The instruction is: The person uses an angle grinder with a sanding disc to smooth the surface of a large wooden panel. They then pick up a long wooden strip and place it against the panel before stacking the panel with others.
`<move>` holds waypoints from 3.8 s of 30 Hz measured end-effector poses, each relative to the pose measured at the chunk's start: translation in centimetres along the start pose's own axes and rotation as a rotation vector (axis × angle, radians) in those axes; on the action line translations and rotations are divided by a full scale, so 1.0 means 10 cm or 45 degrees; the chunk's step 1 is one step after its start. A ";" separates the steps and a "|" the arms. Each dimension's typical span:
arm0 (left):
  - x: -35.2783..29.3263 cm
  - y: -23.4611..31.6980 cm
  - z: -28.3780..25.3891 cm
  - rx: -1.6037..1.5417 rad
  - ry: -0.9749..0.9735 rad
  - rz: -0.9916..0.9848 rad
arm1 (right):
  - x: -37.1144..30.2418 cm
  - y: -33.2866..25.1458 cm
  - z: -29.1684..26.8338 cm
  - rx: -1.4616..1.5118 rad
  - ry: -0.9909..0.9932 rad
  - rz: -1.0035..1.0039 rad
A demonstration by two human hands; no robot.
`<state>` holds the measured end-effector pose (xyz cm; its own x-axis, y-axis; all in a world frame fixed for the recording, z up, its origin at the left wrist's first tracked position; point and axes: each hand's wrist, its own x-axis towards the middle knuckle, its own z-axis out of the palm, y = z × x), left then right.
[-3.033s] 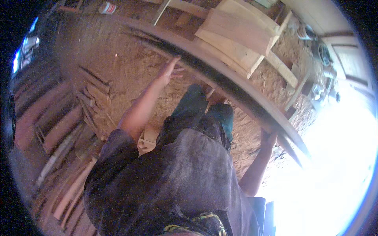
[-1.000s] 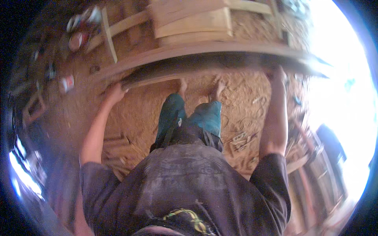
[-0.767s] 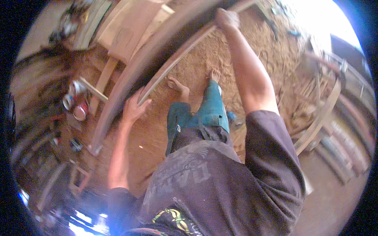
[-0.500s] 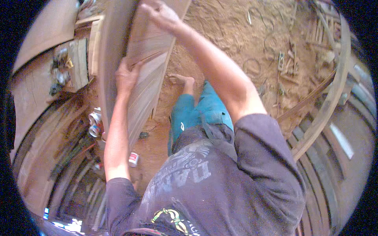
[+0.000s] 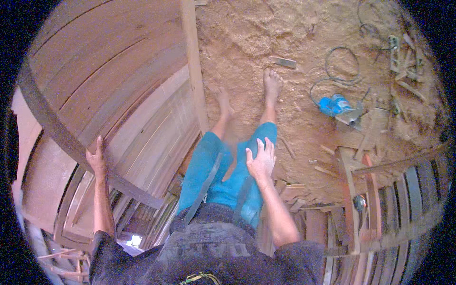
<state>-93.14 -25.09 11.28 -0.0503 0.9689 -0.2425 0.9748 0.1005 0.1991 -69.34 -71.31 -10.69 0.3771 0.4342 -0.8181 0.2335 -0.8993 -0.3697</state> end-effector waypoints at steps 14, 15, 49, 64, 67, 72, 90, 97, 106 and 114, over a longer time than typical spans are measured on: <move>-0.06 0.06 -0.01 0.077 0.086 -0.047 | -0.01 0.07 0.35 0.337 0.072 0.179; -0.09 0.10 0.00 0.034 0.123 -0.071 | -0.02 0.06 0.35 0.336 0.074 0.192; -0.01 -0.04 -0.25 -0.011 -0.212 0.034 | -0.18 0.52 -0.39 0.499 0.328 0.225; -0.17 -0.65 -0.46 0.040 -0.499 0.035 | -0.30 0.92 -0.84 0.789 0.072 0.168; -0.58 -1.22 -0.46 0.245 -0.436 -0.085 | -0.33 0.82 -0.96 0.956 0.051 0.318; -1.12 -1.91 -0.41 0.059 -0.436 -0.026 | -0.57 1.00 -0.98 0.887 0.068 0.196; -1.97 -3.37 -0.38 0.241 -0.274 0.434 | -3.47 2.32 2.78 0.831 0.311 0.346; -1.80 -3.49 -0.24 0.223 -0.203 0.469 | -3.94 2.80 2.91 1.267 0.158 0.672; -1.74 -3.51 -0.25 0.136 -0.272 0.481 | -4.36 3.01 3.12 1.468 0.307 0.587; -1.70 -3.55 -0.27 0.130 -0.295 0.668 | -4.62 2.69 4.06 1.623 0.334 0.630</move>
<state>-127.44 -44.51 10.91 0.4825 0.8074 -0.3395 0.8732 -0.4129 0.2589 -116.90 -117.61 -0.75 0.3682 -0.0696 -0.9271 -0.8868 -0.3258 -0.3277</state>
